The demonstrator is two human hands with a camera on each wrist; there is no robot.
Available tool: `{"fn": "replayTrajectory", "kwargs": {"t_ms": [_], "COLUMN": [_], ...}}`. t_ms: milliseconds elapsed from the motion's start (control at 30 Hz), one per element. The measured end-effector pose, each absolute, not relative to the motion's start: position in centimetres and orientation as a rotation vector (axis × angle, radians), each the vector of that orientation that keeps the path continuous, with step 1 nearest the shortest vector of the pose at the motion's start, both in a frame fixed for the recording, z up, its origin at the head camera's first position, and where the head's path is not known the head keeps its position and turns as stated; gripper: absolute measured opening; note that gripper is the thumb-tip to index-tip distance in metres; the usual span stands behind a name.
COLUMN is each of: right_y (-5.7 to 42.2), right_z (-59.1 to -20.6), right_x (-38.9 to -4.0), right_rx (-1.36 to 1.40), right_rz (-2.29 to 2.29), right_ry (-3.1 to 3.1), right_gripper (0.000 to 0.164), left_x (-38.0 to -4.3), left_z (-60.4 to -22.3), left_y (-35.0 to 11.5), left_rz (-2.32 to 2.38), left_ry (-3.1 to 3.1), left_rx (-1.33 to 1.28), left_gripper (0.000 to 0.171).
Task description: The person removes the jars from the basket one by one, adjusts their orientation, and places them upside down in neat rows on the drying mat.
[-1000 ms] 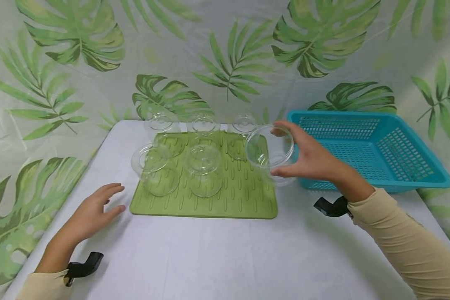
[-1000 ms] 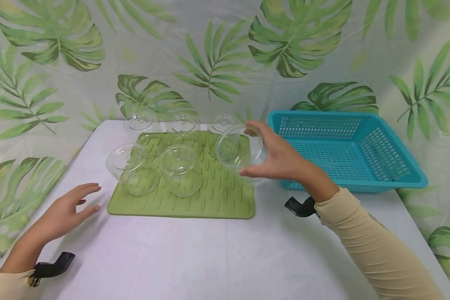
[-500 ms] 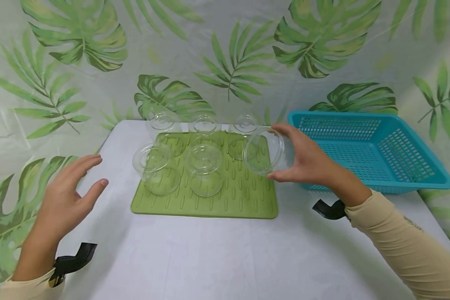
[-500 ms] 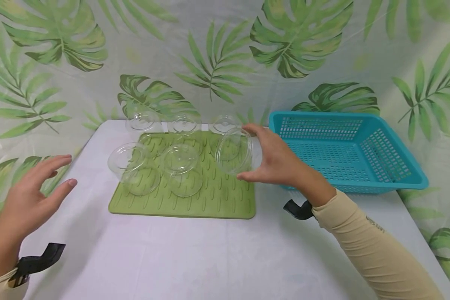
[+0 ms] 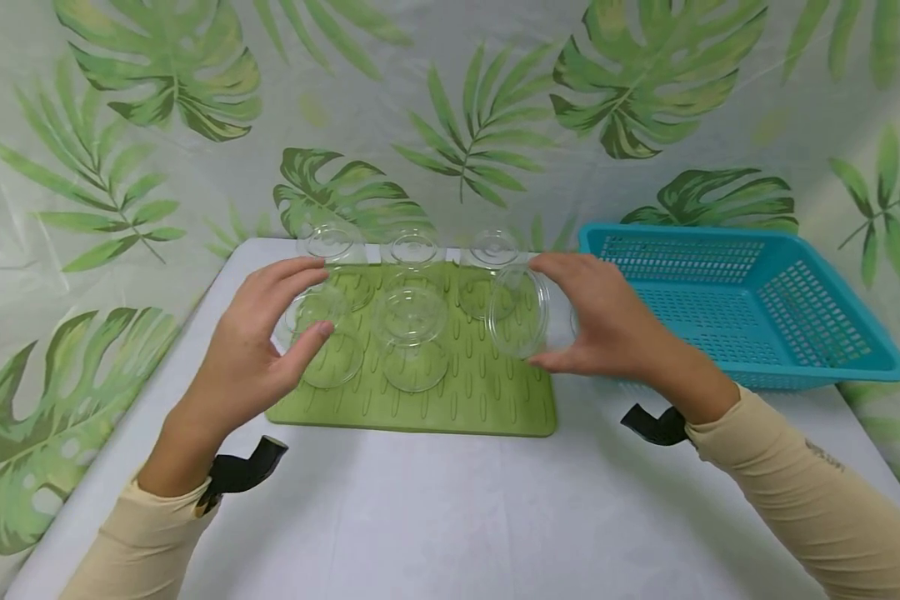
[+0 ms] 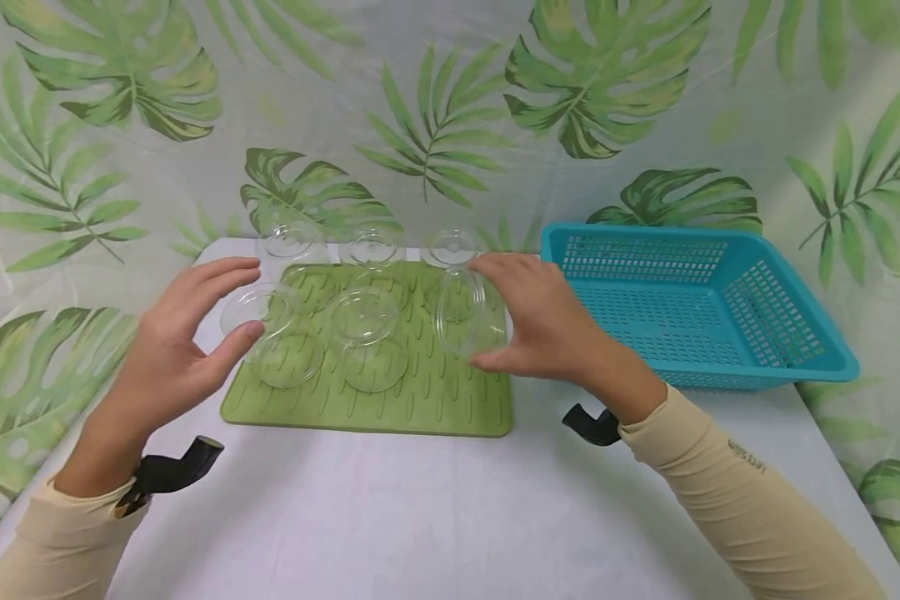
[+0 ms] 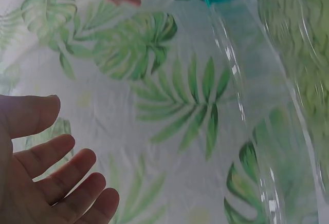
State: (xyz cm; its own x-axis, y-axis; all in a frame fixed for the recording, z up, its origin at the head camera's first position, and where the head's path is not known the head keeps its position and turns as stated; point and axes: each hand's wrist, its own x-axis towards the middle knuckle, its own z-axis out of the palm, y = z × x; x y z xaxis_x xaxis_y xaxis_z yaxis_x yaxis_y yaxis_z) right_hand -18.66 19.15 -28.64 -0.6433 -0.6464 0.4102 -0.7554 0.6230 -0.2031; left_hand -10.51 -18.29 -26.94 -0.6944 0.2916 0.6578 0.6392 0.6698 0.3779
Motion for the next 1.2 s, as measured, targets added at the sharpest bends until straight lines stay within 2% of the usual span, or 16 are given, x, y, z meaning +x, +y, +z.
{"fn": "replayTrajectory", "kwargs": {"t_ms": [433, 667, 900, 1200], "right_y": [17.9, 17.3, 16.8, 16.6], "right_z": [-28.7, -29.2, -29.6, -29.4], "right_x": [-17.3, -16.6, -16.0, -15.7], "right_rx": [1.102, 1.126, 1.153, 1.162], "right_rz": [0.313, 0.279, 0.291, 0.289], "right_ry": [-2.464, -2.346, -2.258, -2.241], "right_gripper": [0.109, 0.110, 0.105, 0.101], "left_x": [-13.1, -13.9, -14.0, -14.0], "left_z": [-29.4, -30.3, -31.0, -31.3], "left_y": [-10.6, -7.7, -6.0, -5.7], "left_rz": [-0.900, -0.987, -1.109, -1.194], "left_ry": [-2.420, -2.511, -2.581, -2.536], "left_rx": [-0.980, -1.017, -0.981, -0.969], "left_gripper": [0.055, 0.072, 0.092, 0.092]}}
